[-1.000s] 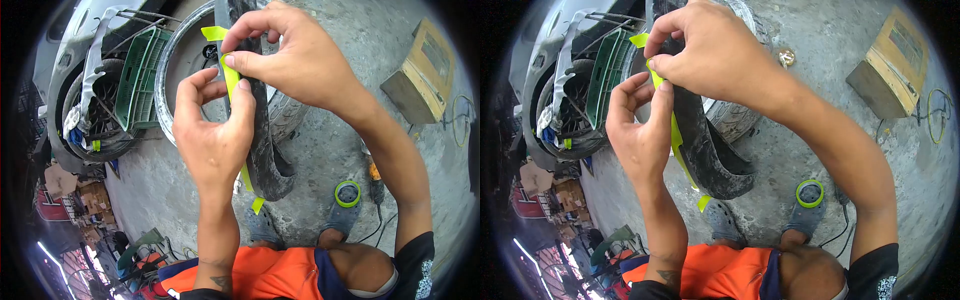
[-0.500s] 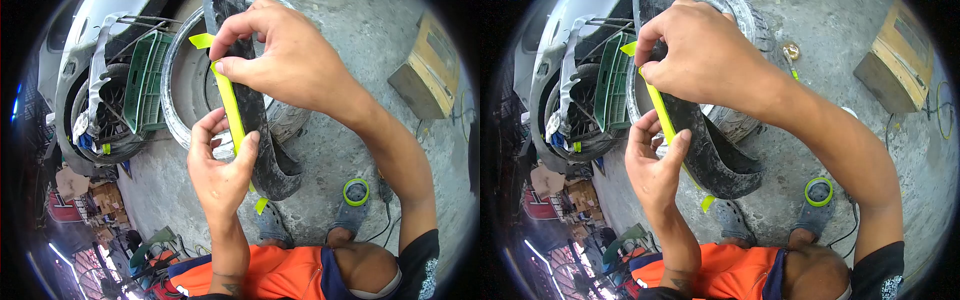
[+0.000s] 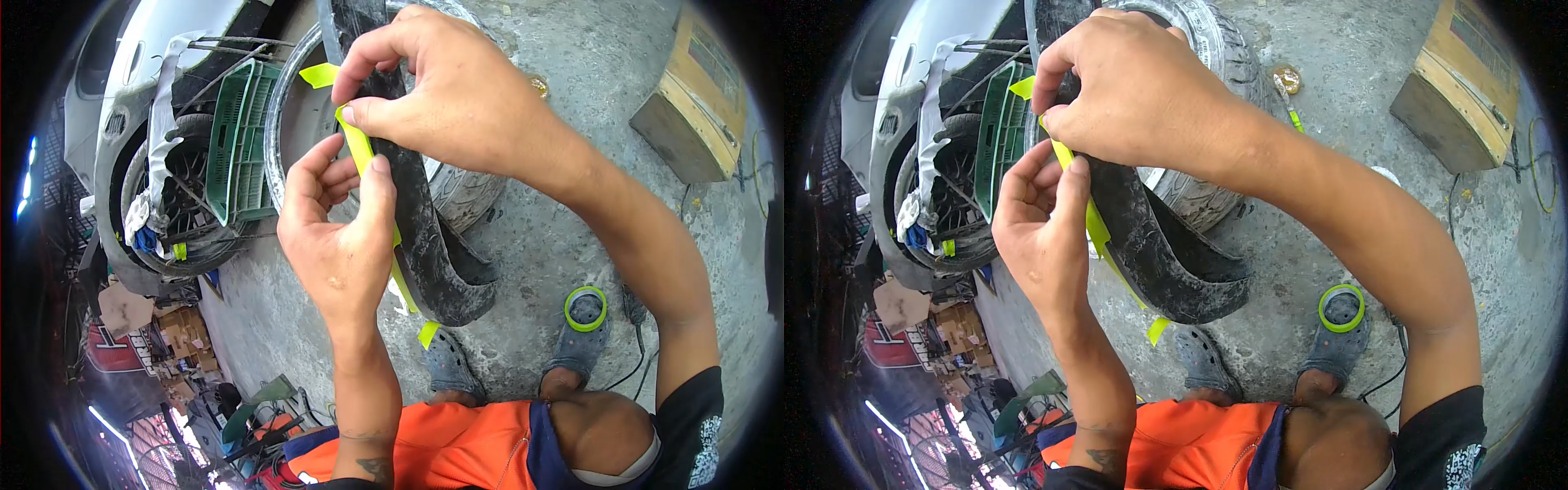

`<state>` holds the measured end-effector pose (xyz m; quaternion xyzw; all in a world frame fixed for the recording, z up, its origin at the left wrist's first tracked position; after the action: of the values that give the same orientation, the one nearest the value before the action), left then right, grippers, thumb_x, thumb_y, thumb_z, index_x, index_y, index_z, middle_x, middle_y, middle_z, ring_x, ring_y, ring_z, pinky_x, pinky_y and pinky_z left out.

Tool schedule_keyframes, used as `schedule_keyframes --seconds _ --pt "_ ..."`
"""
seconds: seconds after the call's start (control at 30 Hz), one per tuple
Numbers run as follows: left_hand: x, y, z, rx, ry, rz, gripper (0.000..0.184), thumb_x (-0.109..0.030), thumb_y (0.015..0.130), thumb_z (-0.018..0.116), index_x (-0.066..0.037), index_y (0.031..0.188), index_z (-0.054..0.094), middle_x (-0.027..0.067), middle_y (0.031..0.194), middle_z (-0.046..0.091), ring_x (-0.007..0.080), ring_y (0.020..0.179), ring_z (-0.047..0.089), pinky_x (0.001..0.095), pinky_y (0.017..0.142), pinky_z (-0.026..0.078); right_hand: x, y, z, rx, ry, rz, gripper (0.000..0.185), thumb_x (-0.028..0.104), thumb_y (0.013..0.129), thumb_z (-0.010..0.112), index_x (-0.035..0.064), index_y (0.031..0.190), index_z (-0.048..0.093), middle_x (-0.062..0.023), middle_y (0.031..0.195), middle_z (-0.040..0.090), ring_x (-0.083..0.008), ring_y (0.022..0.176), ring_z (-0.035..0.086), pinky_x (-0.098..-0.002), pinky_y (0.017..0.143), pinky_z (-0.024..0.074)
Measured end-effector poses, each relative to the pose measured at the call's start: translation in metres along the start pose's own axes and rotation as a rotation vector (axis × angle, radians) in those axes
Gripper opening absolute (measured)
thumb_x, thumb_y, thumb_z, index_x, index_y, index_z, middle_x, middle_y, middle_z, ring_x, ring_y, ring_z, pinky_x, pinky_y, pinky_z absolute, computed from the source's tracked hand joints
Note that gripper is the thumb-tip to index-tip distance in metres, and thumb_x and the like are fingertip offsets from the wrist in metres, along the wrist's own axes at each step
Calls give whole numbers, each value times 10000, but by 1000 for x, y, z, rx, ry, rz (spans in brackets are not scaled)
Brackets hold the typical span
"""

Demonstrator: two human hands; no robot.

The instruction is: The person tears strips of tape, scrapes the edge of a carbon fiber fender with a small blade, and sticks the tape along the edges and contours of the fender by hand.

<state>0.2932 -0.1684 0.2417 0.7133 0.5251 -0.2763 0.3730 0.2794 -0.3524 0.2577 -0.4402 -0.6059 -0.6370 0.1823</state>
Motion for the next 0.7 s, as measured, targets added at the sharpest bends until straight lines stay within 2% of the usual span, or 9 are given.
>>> schedule_keyframes --seconds 0.1,0.17,0.4,0.47,0.6,0.67,0.7 --pt "8 -8 3 24 -50 7 476 -36 841 780 99 1259 598 146 1100 721 159 998 681 299 913 538 3 -3 -2 13 135 -50 201 151 794 671 -4 898 745 -178 864 707 -329 906 629 -416 822 512" --pt "11 -14 3 30 -164 -56 489 27 820 773 115 1263 588 165 1140 703 182 1026 678 313 958 538 4 -3 -1 -11 31 -48 201 152 795 671 -4 896 746 -175 854 703 -329 904 625 -417 822 511" --pt "15 -18 2 87 -247 -126 559 44 806 771 118 1314 551 178 1205 671 194 1094 657 314 994 520 6 -5 -7 -13 99 -54 211 152 804 667 -9 911 751 -181 858 701 -323 916 623 -420 831 508" --pt "17 -19 3 144 -240 -136 640 50 789 770 114 1370 508 176 1263 643 200 1141 636 332 1040 493 5 -4 -8 -7 103 -39 212 148 802 667 -15 907 752 -195 863 697 -326 914 623 -421 830 507" --pt "16 -32 5 264 -196 -62 722 61 765 773 108 1417 465 169 1300 624 213 1190 616 351 1080 465 -4 -4 1 18 153 -72 231 150 829 663 -17 964 748 -199 894 694 -307 909 627 -415 829 509" --pt "24 -43 2 272 -201 -66 769 56 754 791 106 1437 441 167 1319 617 227 1222 603 358 1094 454 -21 -1 11 -83 -59 4 245 89 791 685 102 1004 805 -119 907 720 -282 889 687 -416 800 539" --pt "24 -46 -2 248 -208 -35 774 42 752 818 95 1433 454 177 1311 625 235 1215 613 363 1093 455 -26 -1 11 -87 -60 8 245 89 791 685 102 1004 805 -119 907 720 -282 889 687 -416 800 539"
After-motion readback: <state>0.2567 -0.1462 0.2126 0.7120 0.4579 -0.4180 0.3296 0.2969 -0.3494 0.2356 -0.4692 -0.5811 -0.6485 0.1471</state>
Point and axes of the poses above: each hand's wrist, its own y-axis towards the middle knuckle, its own z-axis out of the palm, x = y × z, the point moved 9 cm from there along y, towards the middle knuckle
